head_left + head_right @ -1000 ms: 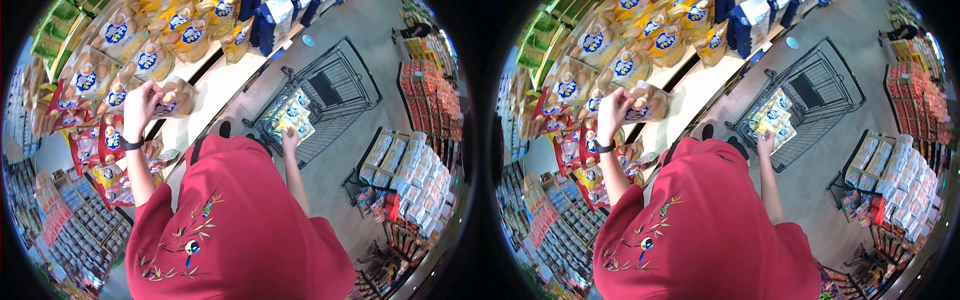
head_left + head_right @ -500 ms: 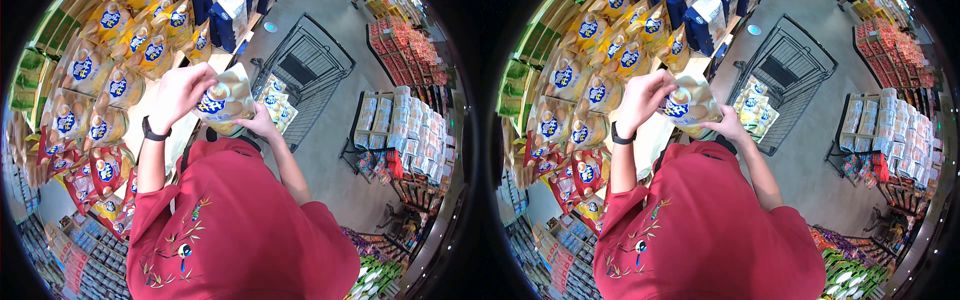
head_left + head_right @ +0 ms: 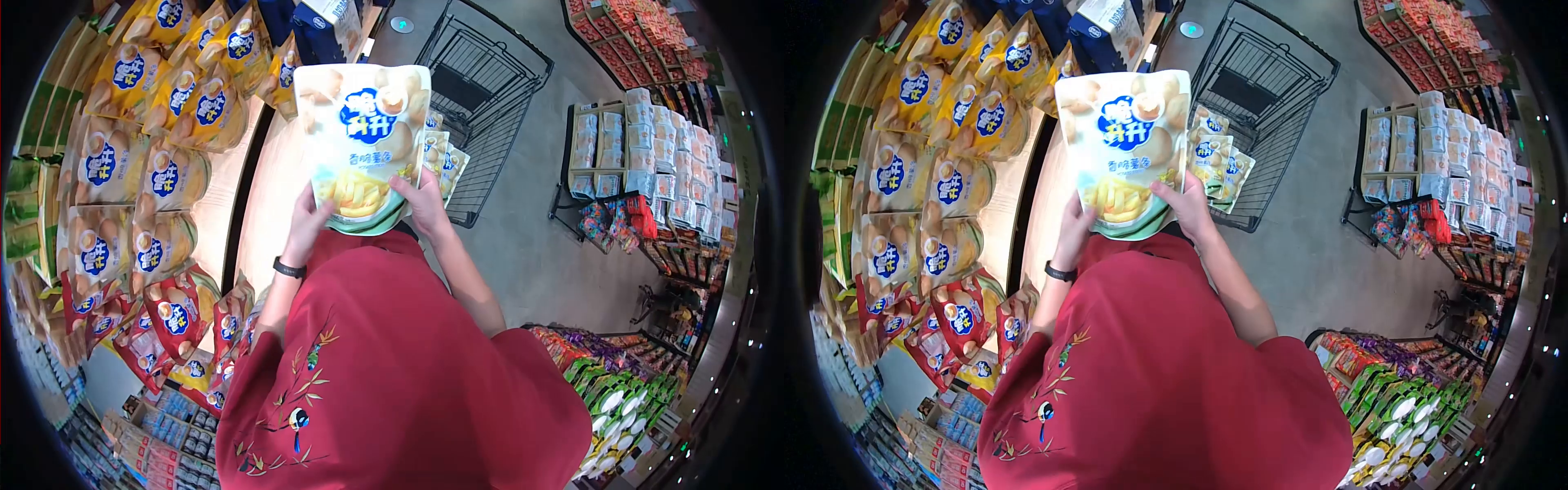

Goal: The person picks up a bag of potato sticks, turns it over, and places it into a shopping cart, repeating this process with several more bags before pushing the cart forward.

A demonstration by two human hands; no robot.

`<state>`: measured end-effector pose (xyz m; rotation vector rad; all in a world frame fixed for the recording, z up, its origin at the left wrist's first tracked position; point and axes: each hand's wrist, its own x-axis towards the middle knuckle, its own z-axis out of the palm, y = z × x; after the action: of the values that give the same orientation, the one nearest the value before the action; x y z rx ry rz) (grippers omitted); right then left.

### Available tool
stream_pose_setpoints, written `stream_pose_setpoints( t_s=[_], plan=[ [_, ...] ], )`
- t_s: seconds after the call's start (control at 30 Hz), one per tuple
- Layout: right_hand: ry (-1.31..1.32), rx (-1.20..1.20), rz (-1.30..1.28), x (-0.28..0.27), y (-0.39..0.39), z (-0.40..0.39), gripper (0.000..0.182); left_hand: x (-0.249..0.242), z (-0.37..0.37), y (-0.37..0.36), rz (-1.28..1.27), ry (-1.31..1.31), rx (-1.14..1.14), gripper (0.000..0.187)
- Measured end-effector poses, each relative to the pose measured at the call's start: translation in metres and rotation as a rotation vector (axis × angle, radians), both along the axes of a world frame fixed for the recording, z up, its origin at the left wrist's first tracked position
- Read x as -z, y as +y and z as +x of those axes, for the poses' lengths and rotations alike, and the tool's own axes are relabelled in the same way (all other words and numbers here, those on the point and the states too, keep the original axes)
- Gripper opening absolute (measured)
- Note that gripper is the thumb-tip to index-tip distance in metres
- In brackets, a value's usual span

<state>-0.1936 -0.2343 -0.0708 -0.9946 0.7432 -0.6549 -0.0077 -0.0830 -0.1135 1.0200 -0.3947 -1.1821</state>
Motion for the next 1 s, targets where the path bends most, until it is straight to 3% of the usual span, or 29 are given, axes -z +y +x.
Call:
stream_pose_setpoints(
  t_s=[0.17,0.47,0.8,1.0],
  plan=[
    [0.1,-0.052,-0.076,0.006,0.008,-0.007,0.043,-0.005,-0.012,0.001,0.062,-0.043,0.12,0.055],
    [0.119,-0.162,-0.078,0.009,0.005,-0.031,0.083,-0.011,-0.018,-0.016,0.088,-0.028,0.174,0.049],
    [0.124,-0.009,-0.102,0.017,-0.001,-0.067,0.07,-0.001,-0.047,-0.044,0.099,0.037,0.267,0.044],
    [0.164,0.143,-0.005,0.032,-0.021,-0.104,0.061,0.008,-0.079,-0.074,0.239,-0.104,0.341,0.044]
  ],
)
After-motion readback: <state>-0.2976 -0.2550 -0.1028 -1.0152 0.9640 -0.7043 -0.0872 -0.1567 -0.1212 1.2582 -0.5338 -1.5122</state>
